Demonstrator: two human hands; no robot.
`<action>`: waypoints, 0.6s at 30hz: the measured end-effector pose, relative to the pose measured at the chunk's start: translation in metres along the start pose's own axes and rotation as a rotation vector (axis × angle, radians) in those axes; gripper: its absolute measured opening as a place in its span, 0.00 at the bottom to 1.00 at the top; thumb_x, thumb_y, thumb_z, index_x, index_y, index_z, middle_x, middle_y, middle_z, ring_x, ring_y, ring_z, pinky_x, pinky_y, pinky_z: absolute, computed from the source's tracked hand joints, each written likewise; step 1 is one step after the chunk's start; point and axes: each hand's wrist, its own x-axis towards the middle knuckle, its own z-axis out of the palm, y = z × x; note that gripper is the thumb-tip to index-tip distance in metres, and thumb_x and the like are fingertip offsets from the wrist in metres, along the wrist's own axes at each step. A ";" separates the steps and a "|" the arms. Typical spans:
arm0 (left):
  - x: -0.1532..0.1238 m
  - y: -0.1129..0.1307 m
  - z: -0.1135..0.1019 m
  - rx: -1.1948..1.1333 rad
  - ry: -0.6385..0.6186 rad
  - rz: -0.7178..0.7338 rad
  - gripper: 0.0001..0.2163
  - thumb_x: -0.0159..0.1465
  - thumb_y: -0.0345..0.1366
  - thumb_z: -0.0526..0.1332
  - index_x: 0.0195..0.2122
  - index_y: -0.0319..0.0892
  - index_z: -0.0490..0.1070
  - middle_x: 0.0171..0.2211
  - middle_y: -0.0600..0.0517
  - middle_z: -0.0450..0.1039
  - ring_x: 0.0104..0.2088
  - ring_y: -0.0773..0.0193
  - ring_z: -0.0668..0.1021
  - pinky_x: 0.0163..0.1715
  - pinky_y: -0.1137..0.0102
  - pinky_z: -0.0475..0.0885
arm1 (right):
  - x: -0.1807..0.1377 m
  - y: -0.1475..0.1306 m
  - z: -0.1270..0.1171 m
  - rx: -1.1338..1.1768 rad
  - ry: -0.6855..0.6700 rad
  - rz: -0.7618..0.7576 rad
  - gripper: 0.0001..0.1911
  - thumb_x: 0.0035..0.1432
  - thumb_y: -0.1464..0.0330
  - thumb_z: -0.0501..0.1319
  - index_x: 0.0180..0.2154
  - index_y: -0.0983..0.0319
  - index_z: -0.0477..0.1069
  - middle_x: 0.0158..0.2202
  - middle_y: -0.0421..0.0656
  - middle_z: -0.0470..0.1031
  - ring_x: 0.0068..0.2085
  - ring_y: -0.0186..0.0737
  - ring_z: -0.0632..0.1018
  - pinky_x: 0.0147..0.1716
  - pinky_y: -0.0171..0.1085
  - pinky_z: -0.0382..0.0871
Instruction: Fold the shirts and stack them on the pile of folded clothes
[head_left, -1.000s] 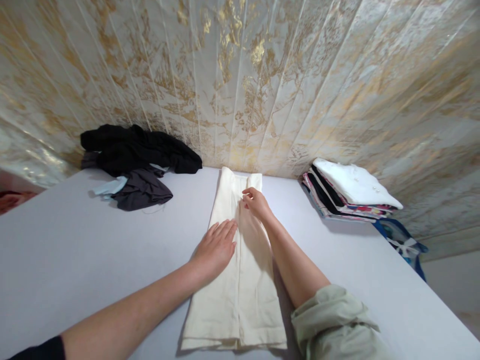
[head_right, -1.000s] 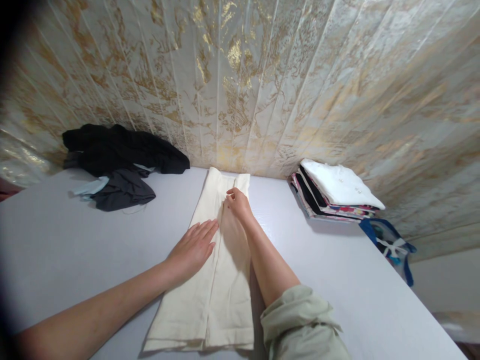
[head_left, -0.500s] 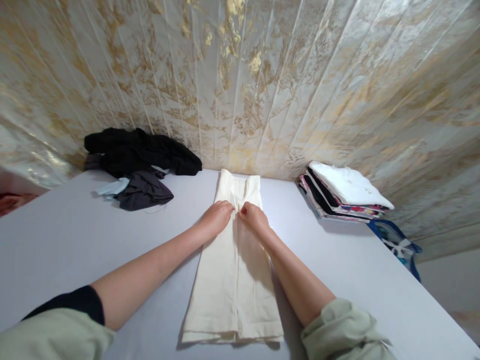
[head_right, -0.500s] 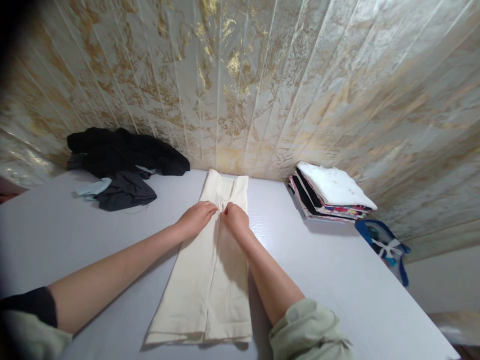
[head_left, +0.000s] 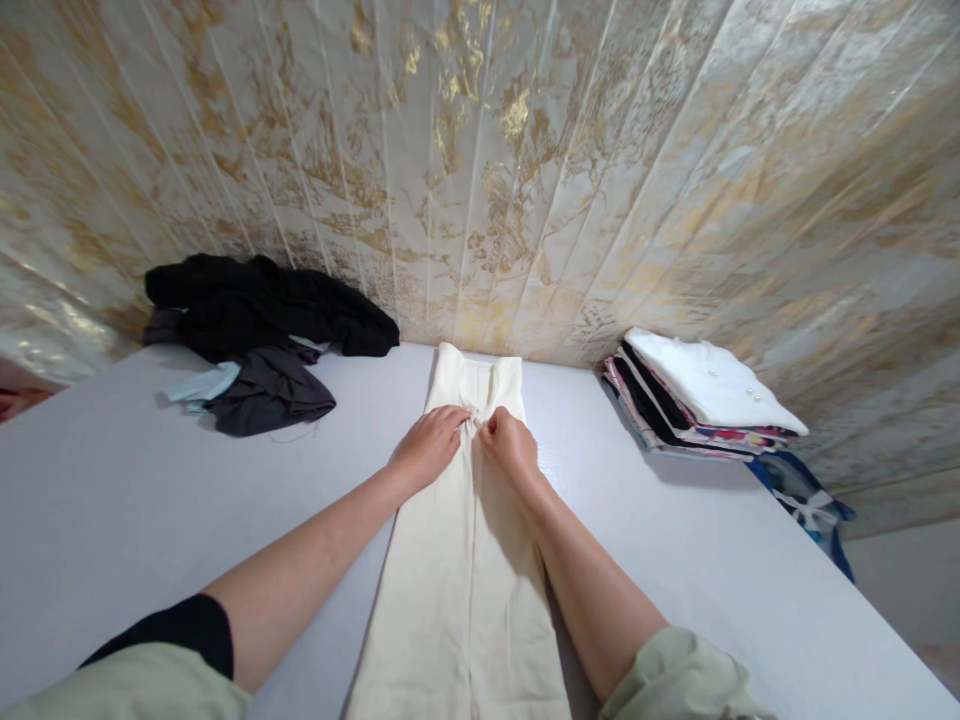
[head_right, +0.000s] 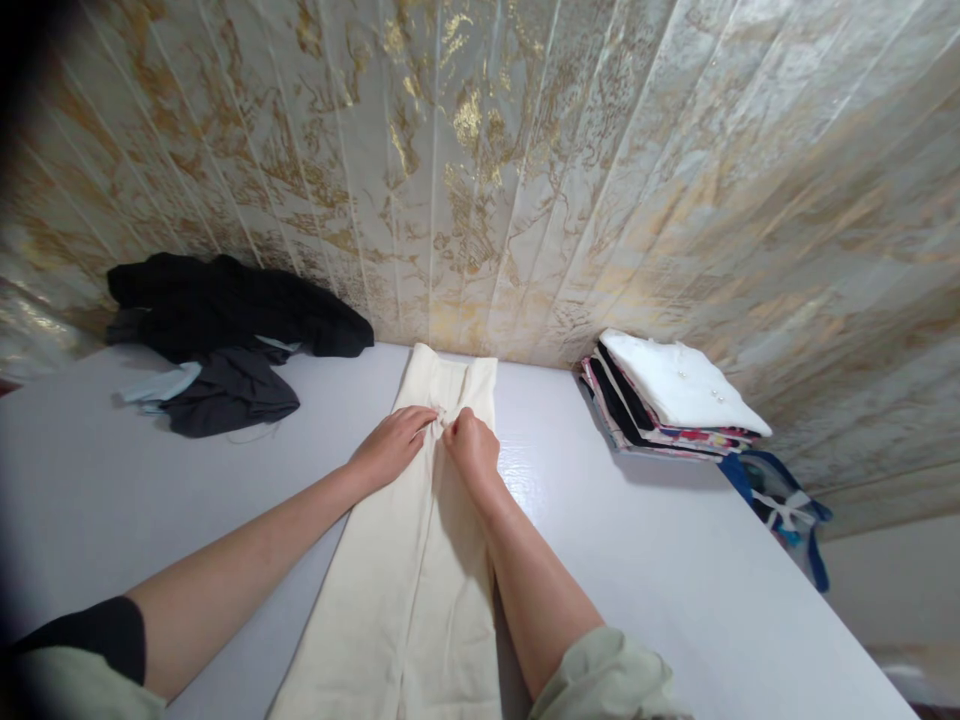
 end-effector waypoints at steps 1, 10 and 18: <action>0.000 0.001 -0.001 -0.003 -0.004 -0.005 0.18 0.62 0.25 0.51 0.52 0.41 0.68 0.53 0.48 0.71 0.54 0.61 0.70 0.57 0.63 0.64 | 0.001 0.001 0.000 0.024 0.023 -0.020 0.09 0.61 0.66 0.51 0.41 0.58 0.66 0.35 0.45 0.77 0.34 0.41 0.76 0.29 0.35 0.59; -0.001 0.006 -0.003 0.033 -0.038 -0.051 0.20 0.63 0.26 0.50 0.56 0.44 0.65 0.55 0.49 0.68 0.56 0.61 0.68 0.57 0.64 0.63 | 0.023 0.007 -0.003 0.086 -0.105 -0.115 0.11 0.58 0.70 0.54 0.44 0.56 0.67 0.33 0.42 0.77 0.33 0.39 0.75 0.30 0.33 0.59; -0.001 0.011 -0.003 0.112 -0.059 -0.078 0.19 0.65 0.28 0.51 0.57 0.46 0.65 0.56 0.49 0.67 0.57 0.60 0.67 0.56 0.63 0.63 | 0.028 0.016 0.006 0.191 0.005 -0.064 0.08 0.57 0.69 0.55 0.40 0.58 0.66 0.31 0.42 0.76 0.31 0.38 0.74 0.28 0.32 0.57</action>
